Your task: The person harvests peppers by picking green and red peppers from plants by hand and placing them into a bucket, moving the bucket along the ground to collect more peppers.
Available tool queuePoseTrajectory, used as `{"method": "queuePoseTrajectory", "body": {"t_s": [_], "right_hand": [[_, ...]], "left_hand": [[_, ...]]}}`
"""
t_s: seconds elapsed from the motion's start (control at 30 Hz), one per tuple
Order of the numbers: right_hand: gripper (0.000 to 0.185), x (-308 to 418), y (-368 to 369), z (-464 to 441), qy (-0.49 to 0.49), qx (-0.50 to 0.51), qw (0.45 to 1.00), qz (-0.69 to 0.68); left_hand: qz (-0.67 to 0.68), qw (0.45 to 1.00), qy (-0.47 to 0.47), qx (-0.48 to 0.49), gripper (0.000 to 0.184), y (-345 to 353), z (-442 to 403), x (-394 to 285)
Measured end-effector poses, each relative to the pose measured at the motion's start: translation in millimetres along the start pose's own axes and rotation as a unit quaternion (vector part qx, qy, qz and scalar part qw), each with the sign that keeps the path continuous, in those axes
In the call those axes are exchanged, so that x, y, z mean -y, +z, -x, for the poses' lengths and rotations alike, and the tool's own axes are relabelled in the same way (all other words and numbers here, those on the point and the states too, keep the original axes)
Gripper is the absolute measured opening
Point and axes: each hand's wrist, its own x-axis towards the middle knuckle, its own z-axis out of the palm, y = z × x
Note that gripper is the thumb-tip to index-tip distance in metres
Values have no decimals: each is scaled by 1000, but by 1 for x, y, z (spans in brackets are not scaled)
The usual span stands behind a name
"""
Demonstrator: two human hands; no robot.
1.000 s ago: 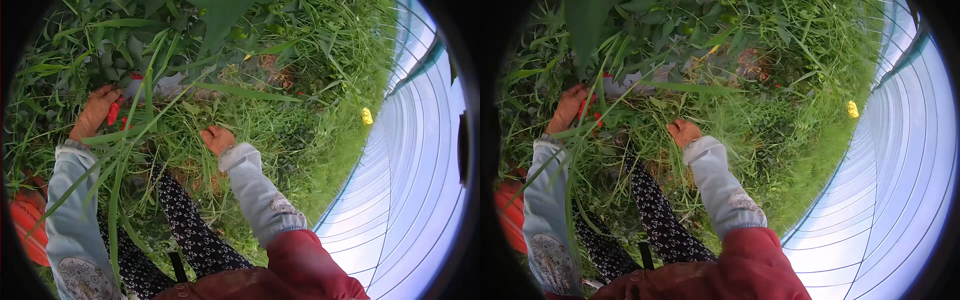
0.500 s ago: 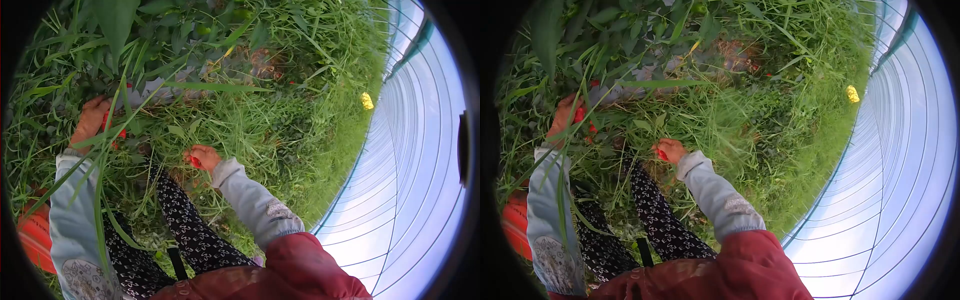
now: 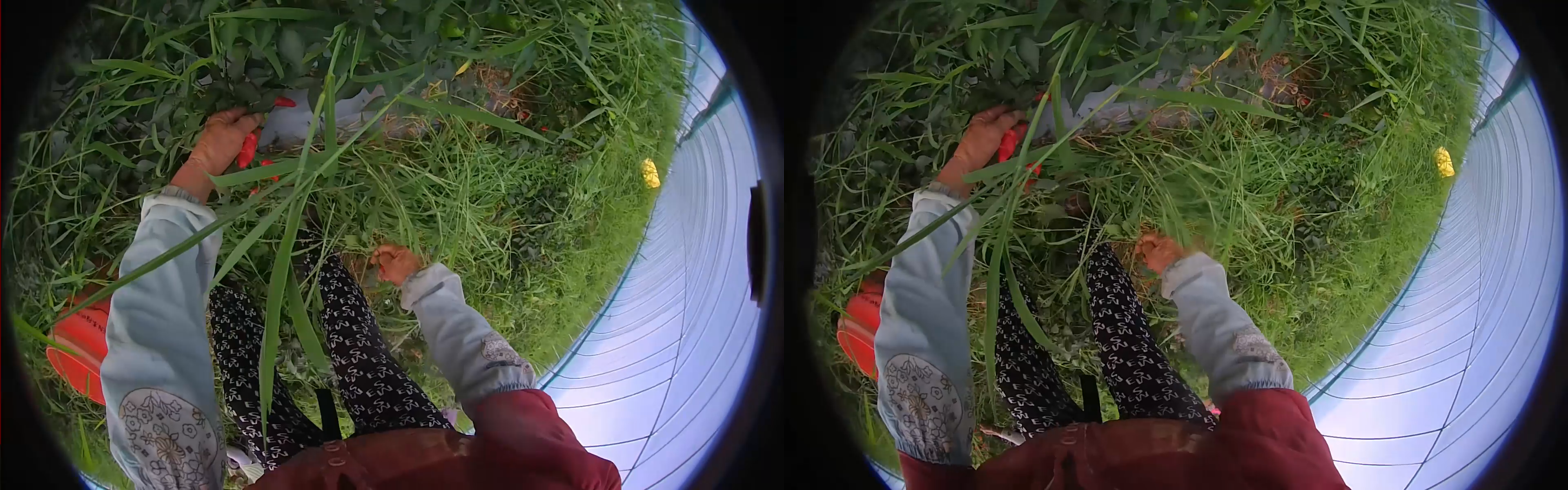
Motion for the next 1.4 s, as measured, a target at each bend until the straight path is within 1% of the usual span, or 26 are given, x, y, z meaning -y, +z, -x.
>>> {"method": "queuePoseTrajectory", "body": {"t_s": [0.1, 0.17, 0.2, 0.27, 0.3, 0.37, 0.4, 0.43, 0.47, 0.53, 0.6, 0.7, 0.77, 0.8, 0.87, 1.0, 1.07, 1.1, 1.13, 1.2, 1.23, 1.27, 1.3, 1.33, 1.37, 1.4], "right_hand": [[22, -20, -10, -2, -16, 29, 997, 71], [20, -11, -6, 2, 38, 26, 983, -177], [20, -1, -5, 8, 38, 30, 982, -183], [20, 66, -5, 38, 171, -13, 974, 147], [20, 54, -6, 32, 169, -8, 975, 144], [18, 34, -14, 19, 42, 4, 907, 418], [18, 33, -14, 15, 40, 5, 909, 415], [18, 58, -9, 18, 0, -1, 977, 212], [18, 83, -5, 19, -38, -8, 999, -1], [16, 127, 2, 9, -140, -9, 985, -99], [17, 157, 7, -14, -240, -28, 968, -60], [18, 177, 22, -47, -288, -24, 956, -59], [30, 193, 34, -50, -354, 52, 929, 90], [30, 199, 37, -46, -353, 53, 930, 86], [46, 211, 46, -32, -293, 150, 898, 292], [57, 200, 75, -22, -303, 172, 885, 310], [62, 190, 91, -20, -384, 165, 889, 187], [63, 191, 94, -17, -318, 220, 918, 89], [63, 188, 102, -15, -318, 224, 917, 88], [61, 180, 118, -12, -275, 332, 873, -231], [60, 181, 117, -9, -427, 254, 860, -117], [60, 181, 117, -5, -429, 249, 860, -119], [60, 180, 117, 0, -275, 353, 834, -324], [59, 180, 116, 6, -97, 432, 743, -502], [50, 190, 111, 14, -133, 337, 881, -305], [50, 181, 115, 13, -123, 342, 881, -302]], "left_hand": [[-46, 998, 6, -33, 28, -2, 2, -8], [73, 997, -38, 6, 26, -1, 5, -16], [66, 997, -41, 4, 26, 3, 8, -20], [138, 989, -49, -14, 29, 10, 18, -34], [133, 990, -51, -17, 29, 6, 16, -33], [100, 994, -49, 3, 28, 4, 9, -31], [96, 994, -49, 2, 28, 4, 8, -33], [90, 994, -62, -3, 27, 6, 12, -39], [83, 994, -75, -8, 27, 8, 13, -42], [67, 994, -87, 20, 27, 3, 13, -44], [51, 993, -98, 46, 27, 5, 14, -48], [84, 990, -113, 1, 27, 17, 25, -61], [91, 989, -113, 14, 27, 12, 19, -57], [100, 988, -115, 25, 27, 9, 16, -53], [102, 988, -116, 23, 28, 10, 16, -56], [81, 987, -138, 17, 24, 12, 15, -61], [61, 989, -129, 23, 24, 16, 10, -56], [56, 992, -111, 16, 25, 20, 9, -50], [51, 994, -94, 8, 27, 20, 9, -45], [41, 993, -106, 30, 29, 17, 11, -37], [16, 994, -112, -10, 29, 19, 15, -37], [-12, 992, -114, -45, 30, 23, 16, -41], [51, 992, -91, -63, 35, 27, 25, -39], [53, 993, -91, -57, 35, 27, 32, -43], [-9, 997, 7, -78, 37, 25, 44, -42], [-73, 987, 102, -102, 39, 21, 59, -36]]}}
